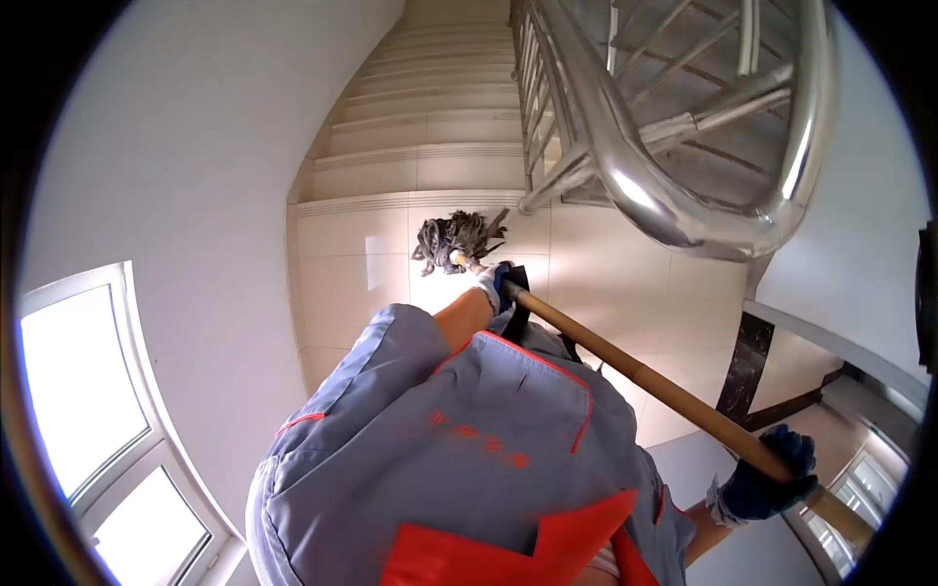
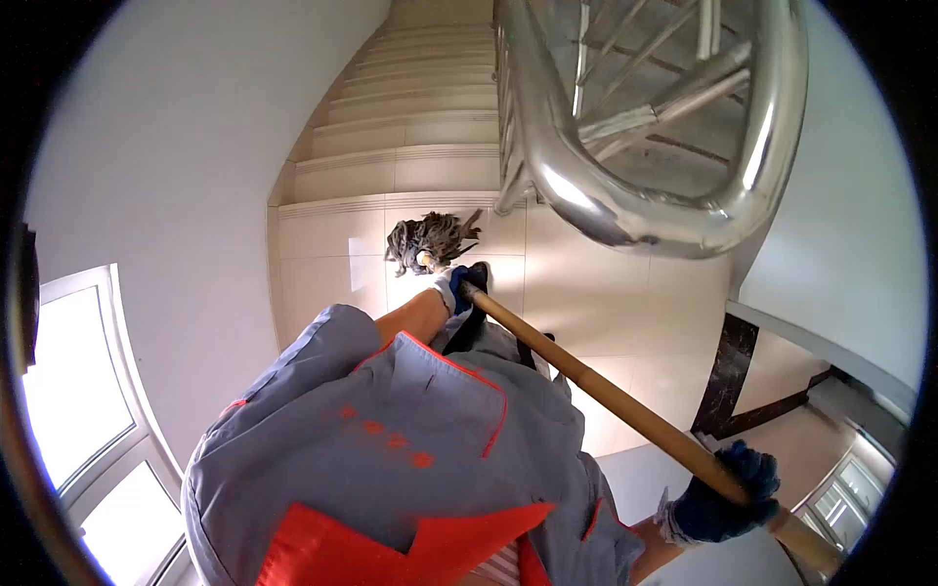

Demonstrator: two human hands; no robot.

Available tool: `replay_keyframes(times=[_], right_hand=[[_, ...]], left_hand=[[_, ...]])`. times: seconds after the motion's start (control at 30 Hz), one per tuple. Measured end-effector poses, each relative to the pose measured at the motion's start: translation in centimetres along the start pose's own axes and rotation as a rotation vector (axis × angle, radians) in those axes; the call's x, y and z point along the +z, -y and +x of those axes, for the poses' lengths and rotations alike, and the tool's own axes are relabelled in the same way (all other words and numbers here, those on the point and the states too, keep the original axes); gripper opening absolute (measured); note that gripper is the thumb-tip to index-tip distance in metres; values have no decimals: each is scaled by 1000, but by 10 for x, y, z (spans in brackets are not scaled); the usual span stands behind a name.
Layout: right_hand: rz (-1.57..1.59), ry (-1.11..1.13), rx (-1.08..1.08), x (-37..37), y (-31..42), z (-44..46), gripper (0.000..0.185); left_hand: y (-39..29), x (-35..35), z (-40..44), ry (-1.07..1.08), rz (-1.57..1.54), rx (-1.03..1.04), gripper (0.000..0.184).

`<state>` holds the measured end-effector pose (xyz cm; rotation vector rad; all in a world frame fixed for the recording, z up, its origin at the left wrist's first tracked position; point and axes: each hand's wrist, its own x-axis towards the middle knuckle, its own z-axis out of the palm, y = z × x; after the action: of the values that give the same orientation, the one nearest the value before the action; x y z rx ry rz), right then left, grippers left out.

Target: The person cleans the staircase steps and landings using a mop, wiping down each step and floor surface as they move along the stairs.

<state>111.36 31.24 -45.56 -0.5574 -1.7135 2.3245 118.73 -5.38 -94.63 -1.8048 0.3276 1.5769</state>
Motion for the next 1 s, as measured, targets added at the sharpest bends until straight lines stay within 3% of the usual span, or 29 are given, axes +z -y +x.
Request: replay_keyframes(times=[0.1,0.13,0.2,0.23,0.3,0.37,0.43,0.5,0.57,0.6,0.63,0.73,0.77,0.83,0.9,0.93,0.97,1.0], right_hand=[[-26,-114,-34,-46,-4,0,40],[53,-167,-29,-44,-3,6,38],[80,-155,-42,-61,4,12,39],[81,-136,-52,-70,8,10,40],[42,-110,-65,-71,4,7,40],[3,-153,-56,-68,-4,6,37],[-46,-280,-41,-67,-17,4,32],[336,-232,121,-62,-31,18,23],[189,-63,152,-51,-45,41,21],[104,-50,116,-42,-50,44,20],[21,-21,85,-35,-49,44,20],[11,91,2,-119,-12,33,23],[-227,204,5,-165,5,20,22],[-686,452,80,-232,52,-13,23],[-497,336,-47,-232,54,-38,18],[-514,176,-63,-229,51,-44,20],[-561,-26,-74,-230,56,-54,22],[-581,-78,-71,-244,66,-57,25]], left_hand=[[-11,-23,56,52,37,-4,14],[-18,-15,49,-62,-18,33,15],[-40,-40,80,-18,23,118,17],[-32,-9,8,-144,181,144,18],[-42,-7,0,-125,8,204,20],[-44,-10,-6,-71,-129,311,23],[-45,-5,-5,142,-253,308,20],[-35,6,3,327,-261,224,16],[-9,58,-14,118,-177,212,19],[-5,60,6,159,-157,204,18],[-2,59,19,394,41,238,14],[89,89,23,464,56,320,11],[141,103,44,333,170,419,16],[228,99,190,320,-364,237,27],[277,141,111,222,-154,238,23],[304,172,54,175,-50,232,21],[327,200,36,50,17,209,16],[342,215,48,3,84,93,14]])
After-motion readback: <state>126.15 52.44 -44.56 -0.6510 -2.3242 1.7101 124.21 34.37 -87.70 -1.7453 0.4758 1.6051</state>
